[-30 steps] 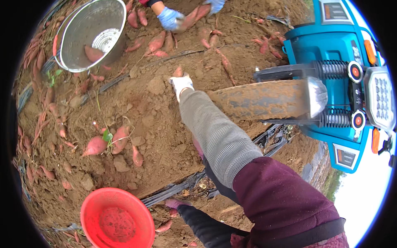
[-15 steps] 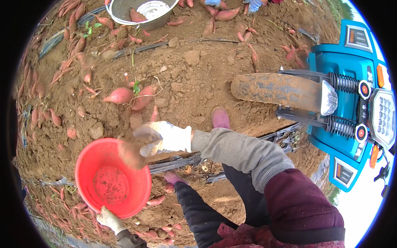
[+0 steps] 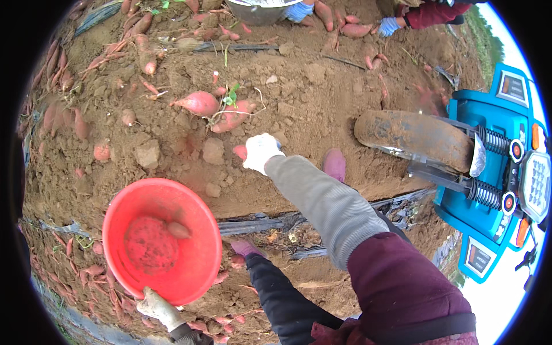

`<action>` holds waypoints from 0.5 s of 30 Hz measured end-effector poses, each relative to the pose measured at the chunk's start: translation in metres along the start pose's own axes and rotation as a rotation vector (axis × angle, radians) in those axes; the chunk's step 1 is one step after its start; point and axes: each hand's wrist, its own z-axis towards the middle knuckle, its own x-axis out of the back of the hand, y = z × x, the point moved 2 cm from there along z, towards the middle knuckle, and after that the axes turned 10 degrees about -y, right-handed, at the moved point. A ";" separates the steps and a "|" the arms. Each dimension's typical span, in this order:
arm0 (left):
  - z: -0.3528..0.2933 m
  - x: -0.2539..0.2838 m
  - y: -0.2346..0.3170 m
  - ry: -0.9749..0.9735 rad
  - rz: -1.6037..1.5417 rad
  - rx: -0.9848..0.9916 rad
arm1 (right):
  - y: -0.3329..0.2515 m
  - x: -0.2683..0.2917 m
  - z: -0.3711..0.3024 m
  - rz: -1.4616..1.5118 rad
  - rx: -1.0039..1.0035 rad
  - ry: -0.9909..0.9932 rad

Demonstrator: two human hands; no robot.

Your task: The person picks sweet potatoes from the soil and places them into a red bucket. They then carry the bucket to a blue three-wheeled vehicle and pour the sweet potatoes into its cargo bed. The person repeats this process, gathering more sweet potatoes from the field.

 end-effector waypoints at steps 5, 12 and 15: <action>-0.003 0.000 -0.004 0.029 0.073 -0.043 | -0.043 0.018 -0.071 0.400 0.787 0.273; 0.007 0.010 -0.035 -0.019 -0.060 0.130 | -0.063 0.012 0.101 -0.568 0.080 0.326; 0.009 0.009 -0.043 0.030 -0.051 0.103 | -0.061 0.010 0.138 -0.362 0.060 0.337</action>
